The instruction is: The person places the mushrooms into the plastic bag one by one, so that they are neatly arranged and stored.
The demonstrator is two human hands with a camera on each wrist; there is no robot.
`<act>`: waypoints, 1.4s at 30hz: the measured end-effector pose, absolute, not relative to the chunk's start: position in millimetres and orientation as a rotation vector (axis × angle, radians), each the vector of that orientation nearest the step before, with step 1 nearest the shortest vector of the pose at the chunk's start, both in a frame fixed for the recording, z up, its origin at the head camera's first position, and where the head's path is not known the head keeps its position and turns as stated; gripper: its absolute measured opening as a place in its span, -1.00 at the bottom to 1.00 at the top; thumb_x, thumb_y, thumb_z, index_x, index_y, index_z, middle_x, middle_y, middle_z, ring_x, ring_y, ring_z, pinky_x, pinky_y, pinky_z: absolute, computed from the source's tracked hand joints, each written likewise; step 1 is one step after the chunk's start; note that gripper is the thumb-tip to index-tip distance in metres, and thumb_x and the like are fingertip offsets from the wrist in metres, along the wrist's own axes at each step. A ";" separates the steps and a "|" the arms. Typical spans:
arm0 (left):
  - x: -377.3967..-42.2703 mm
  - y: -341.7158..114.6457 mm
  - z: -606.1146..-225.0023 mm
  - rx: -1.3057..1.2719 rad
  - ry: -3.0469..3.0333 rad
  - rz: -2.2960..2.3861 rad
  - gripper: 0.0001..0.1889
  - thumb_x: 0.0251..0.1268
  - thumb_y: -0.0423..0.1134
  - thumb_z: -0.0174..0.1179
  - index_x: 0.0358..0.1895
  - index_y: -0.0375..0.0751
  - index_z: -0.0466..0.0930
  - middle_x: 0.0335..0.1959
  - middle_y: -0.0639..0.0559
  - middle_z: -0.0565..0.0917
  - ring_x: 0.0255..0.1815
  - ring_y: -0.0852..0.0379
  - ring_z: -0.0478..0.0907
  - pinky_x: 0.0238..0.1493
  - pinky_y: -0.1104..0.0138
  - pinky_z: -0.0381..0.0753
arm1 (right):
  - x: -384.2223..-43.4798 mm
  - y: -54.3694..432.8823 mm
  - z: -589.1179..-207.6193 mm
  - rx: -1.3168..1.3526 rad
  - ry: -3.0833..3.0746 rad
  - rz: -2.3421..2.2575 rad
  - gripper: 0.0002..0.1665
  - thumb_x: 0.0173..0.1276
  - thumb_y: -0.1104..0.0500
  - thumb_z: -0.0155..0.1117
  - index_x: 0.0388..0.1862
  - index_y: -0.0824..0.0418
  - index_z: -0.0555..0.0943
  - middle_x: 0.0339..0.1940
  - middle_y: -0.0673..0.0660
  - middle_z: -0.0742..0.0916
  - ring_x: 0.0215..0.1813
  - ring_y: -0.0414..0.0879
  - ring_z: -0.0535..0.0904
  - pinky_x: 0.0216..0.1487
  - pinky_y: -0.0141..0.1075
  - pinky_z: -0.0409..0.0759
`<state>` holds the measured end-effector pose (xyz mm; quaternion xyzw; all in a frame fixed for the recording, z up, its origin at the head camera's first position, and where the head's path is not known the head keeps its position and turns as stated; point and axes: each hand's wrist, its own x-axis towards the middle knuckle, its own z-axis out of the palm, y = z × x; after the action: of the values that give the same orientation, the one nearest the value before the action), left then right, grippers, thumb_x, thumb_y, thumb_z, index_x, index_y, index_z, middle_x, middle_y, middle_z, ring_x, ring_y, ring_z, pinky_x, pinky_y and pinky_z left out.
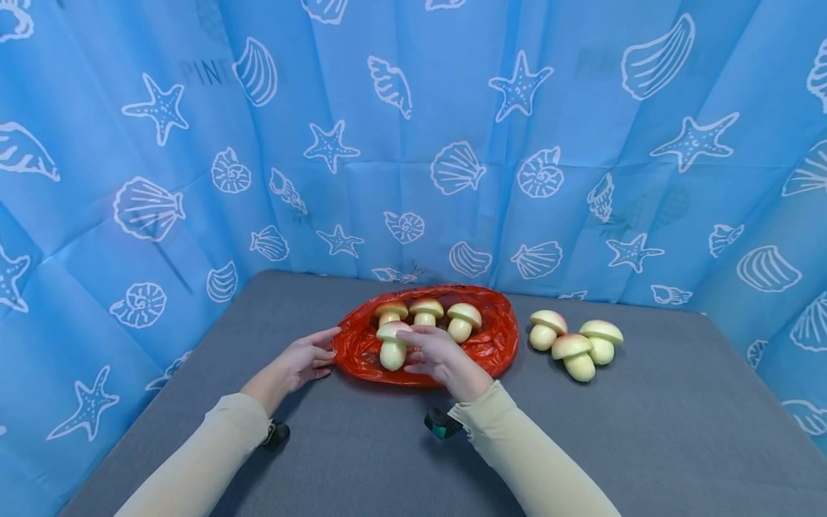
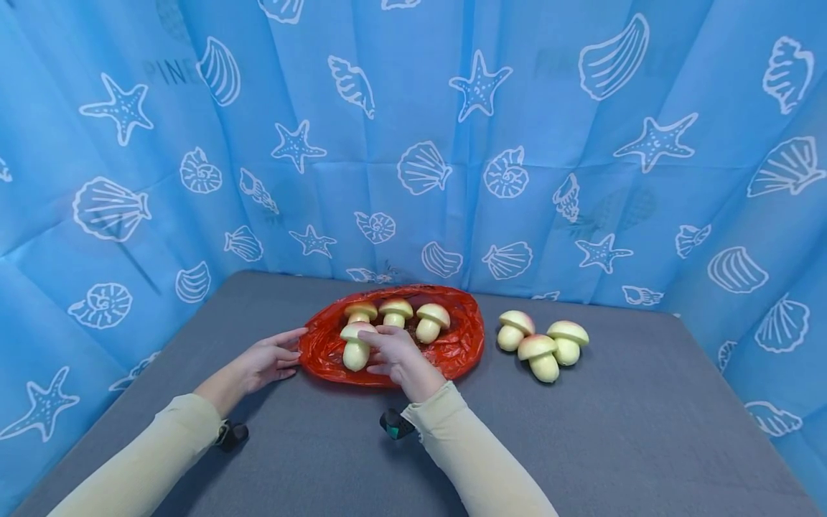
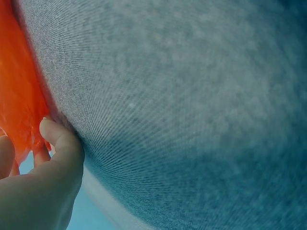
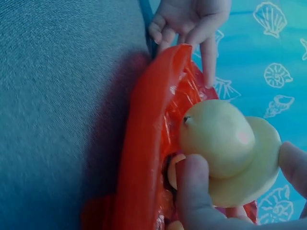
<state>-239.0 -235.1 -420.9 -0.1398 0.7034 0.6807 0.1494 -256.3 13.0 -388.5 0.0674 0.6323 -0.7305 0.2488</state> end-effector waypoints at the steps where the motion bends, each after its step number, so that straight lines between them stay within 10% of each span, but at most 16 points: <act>1: -239.0 -235.1 -421.0 -0.403 2.020 1.959 -0.42 0.42 -0.48 -0.06 0.48 -0.11 0.24 0.45 -0.21 0.26 -0.20 0.10 0.53 -0.06 0.22 0.50 | -256.4 10.8 -389.6 0.182 1.724 -1.986 -0.33 0.43 0.16 0.20 0.41 0.36 0.23 0.03 0.20 0.56 -0.21 -0.02 0.51 -0.09 -0.13 0.59; 29: -236.3 -235.2 -420.1 -0.350 2.021 1.948 -0.40 0.41 -0.50 -0.07 0.50 -0.15 0.17 0.49 -0.25 0.17 -0.19 0.13 0.53 -0.01 0.20 0.48 | -252.7 -16.7 -407.8 0.146 1.792 -1.935 -0.36 0.37 0.35 0.21 0.39 0.41 0.27 0.08 0.29 0.60 -0.12 0.00 0.58 -0.02 -0.06 0.59; 42: -235.4 -234.0 -419.7 -0.358 2.018 1.955 -0.39 0.40 -0.50 -0.06 0.50 -0.16 0.16 0.48 -0.26 0.18 -0.22 0.16 0.54 -0.01 0.20 0.49 | -249.8 -9.6 -404.1 0.108 1.822 -1.923 -0.33 0.36 0.43 0.14 0.43 0.43 0.23 0.30 0.40 0.45 0.26 0.22 0.44 0.17 0.07 0.46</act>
<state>-235.4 -234.0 -419.7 -0.1250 0.7039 0.6820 0.1542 -249.8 -9.6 -404.1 0.0395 0.6667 -0.7037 0.2425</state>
